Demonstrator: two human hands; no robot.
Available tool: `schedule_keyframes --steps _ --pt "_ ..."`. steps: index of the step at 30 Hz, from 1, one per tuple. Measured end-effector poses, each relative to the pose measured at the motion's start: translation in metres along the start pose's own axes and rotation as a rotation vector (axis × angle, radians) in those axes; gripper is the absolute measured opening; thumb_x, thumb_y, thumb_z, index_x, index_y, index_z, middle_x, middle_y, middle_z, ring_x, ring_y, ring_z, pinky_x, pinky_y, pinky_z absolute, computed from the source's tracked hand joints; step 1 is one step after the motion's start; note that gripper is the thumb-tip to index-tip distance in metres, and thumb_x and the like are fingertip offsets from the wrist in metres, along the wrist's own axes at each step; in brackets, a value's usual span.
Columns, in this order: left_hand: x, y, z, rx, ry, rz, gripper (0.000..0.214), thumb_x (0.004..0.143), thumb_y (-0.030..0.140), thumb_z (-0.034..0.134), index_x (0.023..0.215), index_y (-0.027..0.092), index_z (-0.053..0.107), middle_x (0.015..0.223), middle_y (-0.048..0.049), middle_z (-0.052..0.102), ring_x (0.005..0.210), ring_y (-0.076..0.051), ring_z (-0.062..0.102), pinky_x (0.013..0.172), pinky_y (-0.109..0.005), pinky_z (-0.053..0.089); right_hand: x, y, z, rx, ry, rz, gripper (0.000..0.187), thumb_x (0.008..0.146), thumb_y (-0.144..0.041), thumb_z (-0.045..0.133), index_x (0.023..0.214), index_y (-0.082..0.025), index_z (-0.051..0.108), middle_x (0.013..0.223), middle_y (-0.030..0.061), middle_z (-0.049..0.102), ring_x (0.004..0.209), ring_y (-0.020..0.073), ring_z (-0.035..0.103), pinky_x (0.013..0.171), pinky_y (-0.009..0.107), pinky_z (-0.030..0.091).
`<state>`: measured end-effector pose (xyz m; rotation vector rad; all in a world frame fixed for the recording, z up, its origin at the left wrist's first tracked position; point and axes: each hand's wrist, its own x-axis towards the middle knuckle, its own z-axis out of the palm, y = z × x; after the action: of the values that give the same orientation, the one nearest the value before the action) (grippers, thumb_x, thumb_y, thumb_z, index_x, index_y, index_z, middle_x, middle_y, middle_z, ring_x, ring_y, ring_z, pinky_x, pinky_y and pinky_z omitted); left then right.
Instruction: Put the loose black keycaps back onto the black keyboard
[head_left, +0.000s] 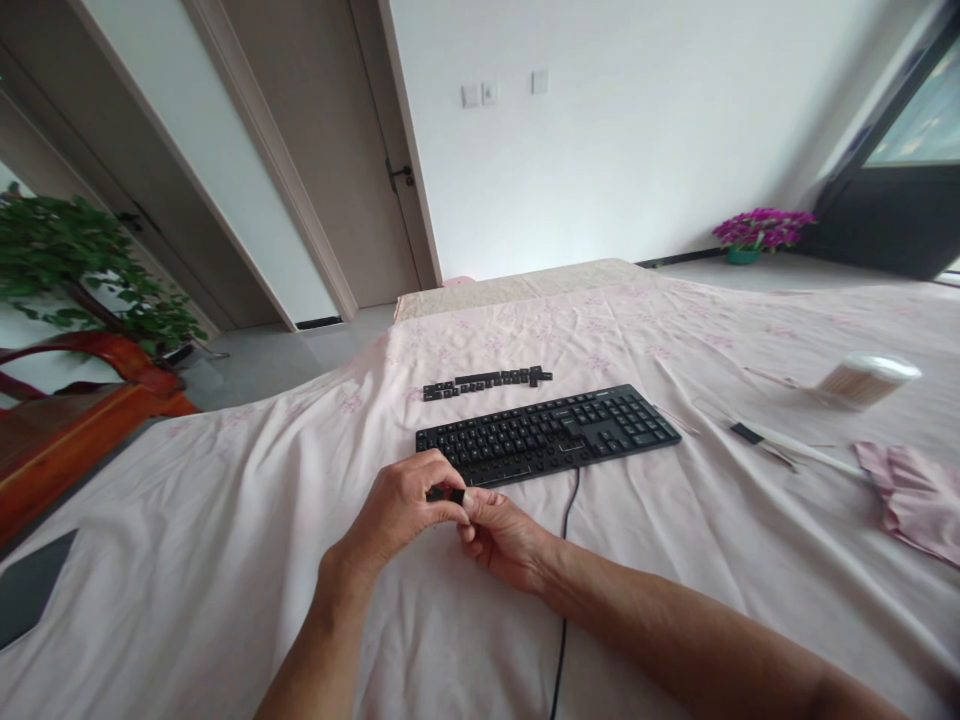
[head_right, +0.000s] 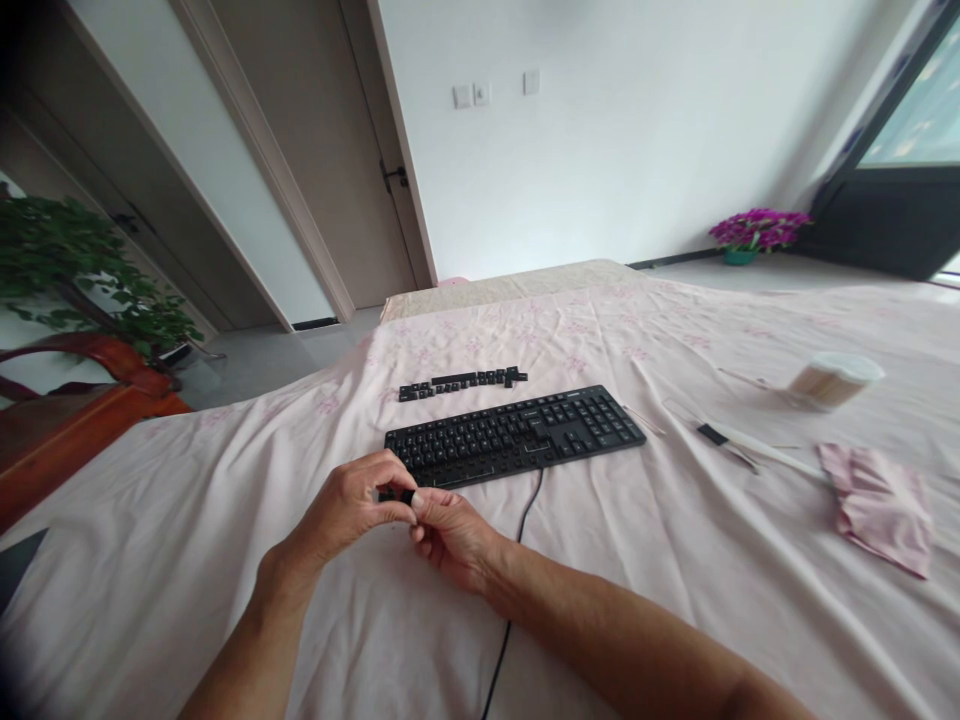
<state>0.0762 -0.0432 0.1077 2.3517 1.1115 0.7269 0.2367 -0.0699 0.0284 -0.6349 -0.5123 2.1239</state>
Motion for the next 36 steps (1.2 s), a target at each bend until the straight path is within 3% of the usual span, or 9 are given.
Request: schedule_keyframes --steps 9,13,18,20,22,25,30,33,36 --pt "-0.002 -0.004 0.002 -0.014 0.021 0.055 0.006 0.077 0.022 0.069 0.083 0.021 0.067 0.082 -0.0006 0.062 0.074 -0.011 0.058 0.067 -0.022 0.045 0.002 -0.005 -0.001 -0.35 0.074 -0.226 0.034 0.068 -0.044 0.076 0.072 -0.013 0.063 0.049 -0.0046 0.051 0.044 0.0052 0.037 0.046 0.021 0.022" --pt "-0.001 -0.006 0.009 0.06 0.095 0.116 0.003 0.08 0.02 0.064 0.083 0.02 0.066 0.081 -0.0012 0.063 0.076 -0.012 0.058 0.069 -0.023 0.046 0.001 -0.013 -0.001 -0.364 0.135 -0.202 0.034 0.066 -0.044 0.077 0.074 -0.013 0.065 0.05 -0.0043 0.051 0.044 0.0049 0.037 0.045 0.021 0.021" --pt "0.0 -0.01 0.017 0.102 0.155 0.162 0.005 0.081 0.017 0.062 0.082 0.02 0.065 0.08 -0.001 0.063 0.077 -0.013 0.059 0.072 -0.024 0.047 0.001 -0.018 -0.002 -0.336 0.124 -0.171 0.034 0.063 -0.042 0.079 0.075 -0.013 0.065 0.05 -0.0046 0.051 0.044 0.005 0.038 0.044 0.02 0.021" --pt "0.0 -0.014 0.02 0.098 0.151 0.165 0.007 0.082 0.02 0.062 0.087 0.022 0.065 0.084 -0.0011 0.064 0.081 -0.013 0.06 0.074 -0.024 0.048 0.002 -0.022 -0.003 -0.397 0.099 -0.194 0.034 0.065 -0.044 0.077 0.075 -0.013 0.066 0.05 -0.0043 0.051 0.044 0.0052 0.038 0.044 0.02 0.023" --pt "-0.001 -0.02 0.022 0.094 0.142 0.148 0.023 0.079 0.027 0.066 0.102 0.024 0.064 0.093 -0.0014 0.065 0.086 -0.015 0.062 0.077 -0.025 0.049 0.003 -0.031 -0.007 -0.504 0.075 -0.235 0.035 0.067 -0.045 0.075 0.077 -0.013 0.068 0.054 -0.0024 0.055 0.045 0.0058 0.041 0.045 0.02 0.027" --pt "-0.003 -0.036 0.025 0.105 0.201 0.079 0.052 0.076 0.038 0.069 0.124 0.028 0.052 0.109 -0.0031 0.063 0.091 -0.017 0.063 0.082 -0.028 0.051 0.001 -0.059 -0.019 -0.737 0.138 -0.324 0.035 0.07 -0.046 0.071 0.087 -0.015 0.072 0.065 0.0006 0.061 0.049 0.0083 0.048 0.047 0.022 0.032" --pt "-0.01 -0.084 0.034 0.113 0.484 -0.177 0.04 0.087 0.042 0.052 0.124 0.027 0.052 0.115 -0.0048 0.061 0.093 -0.018 0.064 0.083 -0.032 0.051 -0.017 -0.118 -0.06 -1.482 0.467 -0.663 0.018 0.078 -0.034 0.065 0.09 -0.025 0.075 0.087 0.0024 0.067 0.08 0.0163 0.061 0.074 0.027 0.044" --pt "-0.014 -0.108 0.043 0.072 0.496 -0.293 0.04 0.088 0.044 0.046 0.122 0.024 0.054 0.113 -0.0061 0.063 0.089 -0.018 0.065 0.077 -0.031 0.053 -0.029 -0.137 -0.08 -1.868 0.61 -0.658 0.019 0.083 -0.032 0.06 0.094 -0.028 0.075 0.092 0.0018 0.067 0.089 0.0176 0.06 0.079 0.027 0.043" --pt "-0.017 -0.12 0.049 0.037 0.449 -0.333 0.037 0.088 0.043 0.044 0.117 0.024 0.057 0.112 -0.0054 0.065 0.092 -0.018 0.065 0.08 -0.031 0.052 -0.034 -0.142 -0.085 -2.12 0.588 -0.609 0.02 0.087 -0.033 0.057 0.098 -0.029 0.073 0.092 0.0019 0.067 0.091 0.0172 0.059 0.079 0.026 0.041"
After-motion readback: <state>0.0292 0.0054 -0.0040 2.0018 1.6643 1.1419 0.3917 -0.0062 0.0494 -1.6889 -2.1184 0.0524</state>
